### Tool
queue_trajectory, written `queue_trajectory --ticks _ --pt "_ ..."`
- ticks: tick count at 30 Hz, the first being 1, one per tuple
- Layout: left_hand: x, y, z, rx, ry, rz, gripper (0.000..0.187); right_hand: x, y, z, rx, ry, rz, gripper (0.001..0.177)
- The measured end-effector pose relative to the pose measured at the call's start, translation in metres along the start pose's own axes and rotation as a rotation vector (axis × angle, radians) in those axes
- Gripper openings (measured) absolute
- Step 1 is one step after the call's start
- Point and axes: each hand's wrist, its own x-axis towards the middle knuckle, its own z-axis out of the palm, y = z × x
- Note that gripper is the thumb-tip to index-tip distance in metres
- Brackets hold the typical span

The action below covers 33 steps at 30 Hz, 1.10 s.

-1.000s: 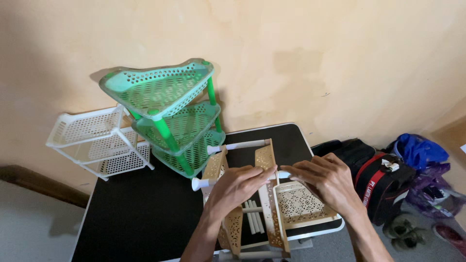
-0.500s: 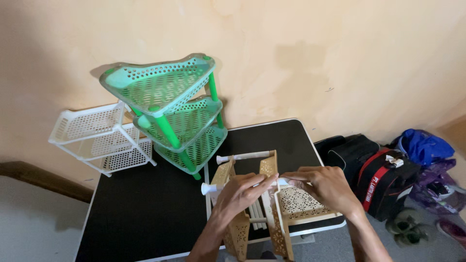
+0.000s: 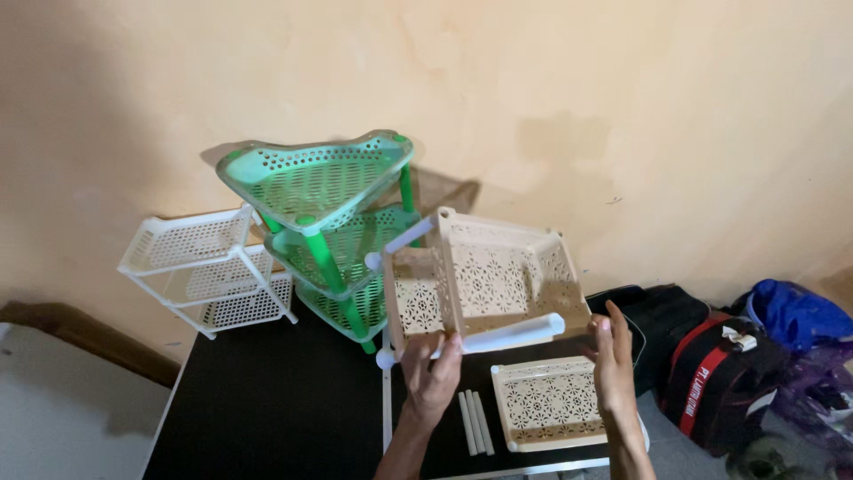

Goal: The person assembles a three-tier plastic storage rack by inserting white plastic legs into beige perforated trays and stacking them. The person handles trays and legs by hand, aligns and inserts the legs, and stacks the trays to form a complete rack.

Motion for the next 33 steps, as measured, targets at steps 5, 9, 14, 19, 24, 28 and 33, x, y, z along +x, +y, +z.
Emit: queue_trajectory --ticks 5,9,14,19,24,28,33 --pt "-0.030 0.010 0.011 -0.035 -0.023 -0.146 0.058 -0.028 0.015 0.018 -0.131 -0.007 0.048 0.080" --pt "-0.052 0.014 0.025 -0.036 -0.022 -0.293 0.057 -0.051 0.003 0.046 -0.082 -0.081 -0.084 0.080" --pt "-0.074 0.043 0.063 -0.105 -0.049 -0.368 0.049 -0.077 -0.011 0.057 0.070 -0.207 0.075 0.092" --pt "-0.082 0.098 0.046 -0.434 -0.285 -0.362 0.044 -0.082 0.008 0.063 0.260 -0.038 0.090 0.074" --pt "-0.075 0.088 0.037 -0.491 -0.516 -0.289 0.044 -0.073 0.030 0.058 0.422 0.064 -0.027 0.041" --pt "-0.068 0.068 0.055 -0.366 -0.503 -0.030 0.036 -0.064 0.023 0.042 0.528 0.148 0.088 0.042" --pt "-0.038 0.016 0.041 -0.269 -0.300 -0.576 0.026 -0.039 0.010 0.014 0.327 0.250 -0.205 0.040"
